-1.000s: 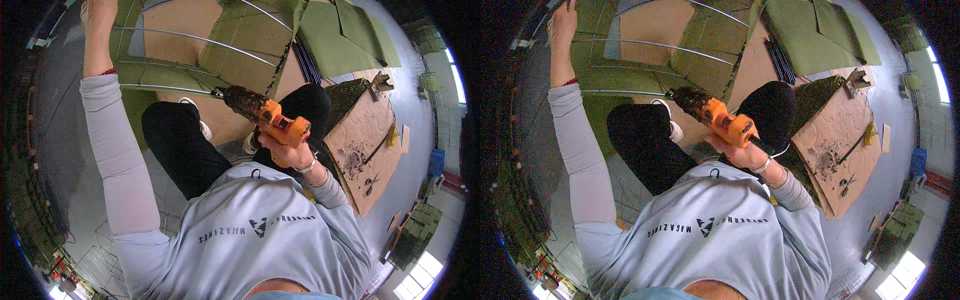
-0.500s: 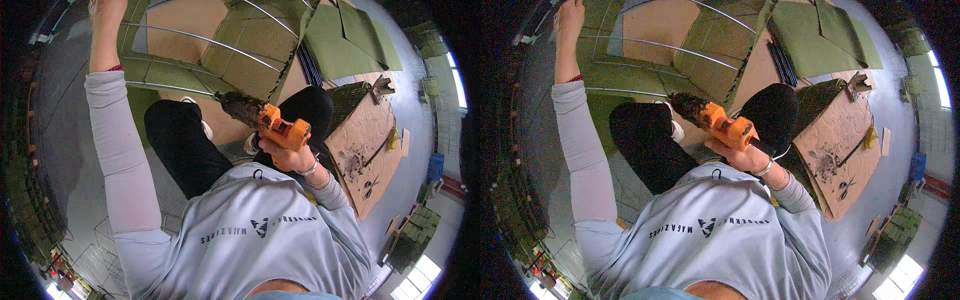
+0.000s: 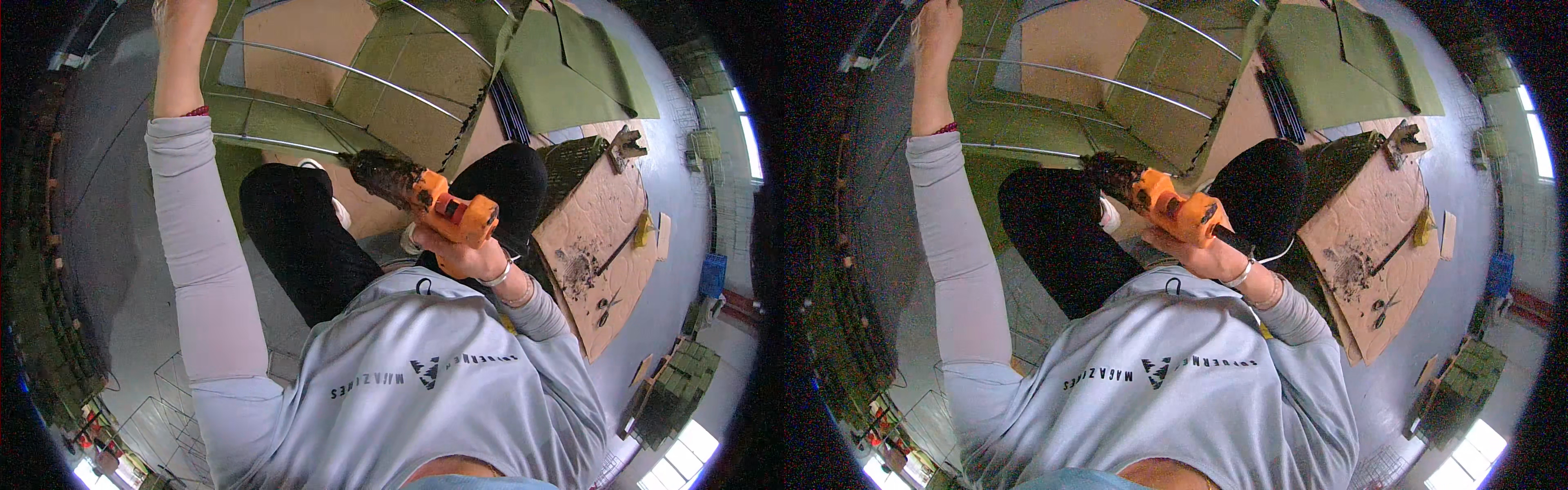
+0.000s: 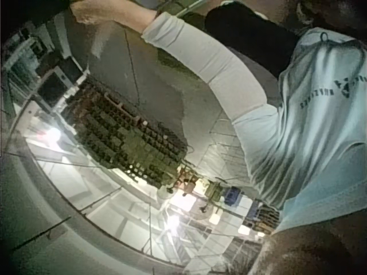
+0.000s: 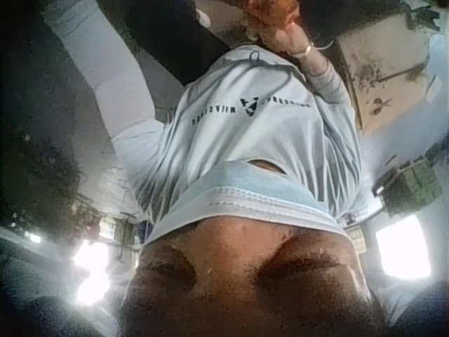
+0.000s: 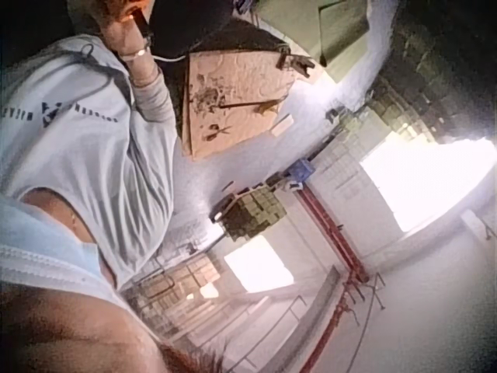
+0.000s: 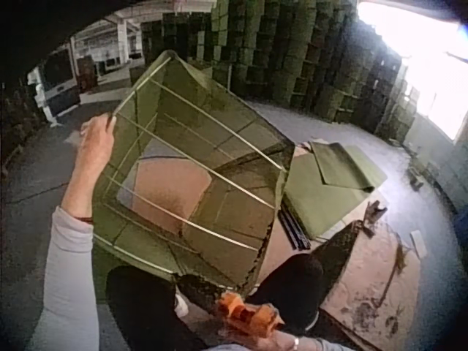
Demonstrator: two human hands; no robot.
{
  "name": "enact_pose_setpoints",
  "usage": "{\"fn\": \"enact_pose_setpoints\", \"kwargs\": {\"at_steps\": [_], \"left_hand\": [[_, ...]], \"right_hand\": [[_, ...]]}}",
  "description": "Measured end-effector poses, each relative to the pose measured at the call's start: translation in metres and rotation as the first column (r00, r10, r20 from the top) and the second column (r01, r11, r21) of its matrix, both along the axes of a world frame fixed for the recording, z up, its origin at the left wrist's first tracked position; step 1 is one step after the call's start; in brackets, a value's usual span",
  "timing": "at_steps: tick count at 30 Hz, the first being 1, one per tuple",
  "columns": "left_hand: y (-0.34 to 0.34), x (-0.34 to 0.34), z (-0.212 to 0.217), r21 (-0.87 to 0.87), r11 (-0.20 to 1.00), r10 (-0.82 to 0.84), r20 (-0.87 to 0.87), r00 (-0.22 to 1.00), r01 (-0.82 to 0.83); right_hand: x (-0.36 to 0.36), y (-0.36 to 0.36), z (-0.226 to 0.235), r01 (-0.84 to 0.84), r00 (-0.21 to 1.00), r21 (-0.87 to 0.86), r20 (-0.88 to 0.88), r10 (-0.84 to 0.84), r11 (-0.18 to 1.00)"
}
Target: Assemble a green fabric mesh container by inserting metal rods and securing them with hot glue.
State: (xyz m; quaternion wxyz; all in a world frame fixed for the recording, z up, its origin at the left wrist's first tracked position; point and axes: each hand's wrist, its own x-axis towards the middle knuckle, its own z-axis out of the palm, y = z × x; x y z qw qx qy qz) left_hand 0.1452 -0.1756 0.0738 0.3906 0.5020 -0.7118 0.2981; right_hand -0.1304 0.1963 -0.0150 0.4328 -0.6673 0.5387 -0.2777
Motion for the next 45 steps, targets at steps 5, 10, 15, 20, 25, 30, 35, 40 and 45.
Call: {"fn": "enact_pose_setpoints", "kwargs": {"at_steps": [5, 10, 15, 20, 25, 30, 35, 40, 45], "left_hand": [[-0.01, 0.004, -0.008, -0.149, 0.986, -0.073, 0.061, 0.995, 0.082], [-0.022, 0.012, -0.013, -0.193, 0.98, -0.021, 0.166, 0.986, 0.053], [0.002, -0.007, 0.002, -0.027, 0.998, -0.054, -0.011, 0.998, 0.054], [0.006, -0.003, 0.001, 0.026, 0.999, -0.018, -0.042, 0.999, 0.019], [-0.001, 0.003, -0.008, -0.054, 0.997, -0.048, -0.037, 0.998, 0.046], [0.001, 0.0, -0.007, -0.035, 0.999, -0.039, -0.029, 0.999, 0.038], [0.015, -0.01, 0.004, 0.073, 0.997, -0.006, -0.077, 0.997, 0.011], [0.01, -0.013, 0.002, 0.031, 0.999, -0.042, -0.071, 0.997, 0.044], [0.02, -0.025, 0.013, 0.064, 0.998, -0.018, -0.032, 0.999, 0.02]], "right_hand": [[0.004, -0.005, 0.002, 0.016, 1.0, -0.188, 0.029, -0.011, 0.982], [0.007, -0.005, 0.003, 0.064, 0.981, 0.059, 0.179, -0.073, 0.996], [0.008, -0.007, 0.001, 0.092, 0.992, -0.037, 0.088, -0.088, 0.995], [0.014, -0.008, 0.005, 0.068, 0.974, 0.071, 0.211, -0.081, 0.995], [0.015, -0.013, -0.002, 0.042, 0.999, -0.071, 0.026, -0.041, 0.997], [0.021, -0.016, -0.007, 0.019, 0.987, -0.098, 0.159, -0.003, 0.995], [0.022, -0.021, -0.002, -0.026, 1.0, -0.247, 0.006, 0.028, 0.969], [0.029, -0.025, 0.004, -0.008, 0.995, -0.216, 0.093, 0.029, 0.976], [0.033, -0.031, 0.002, 0.032, 0.989, -0.304, 0.147, 0.014, 0.952]]}}
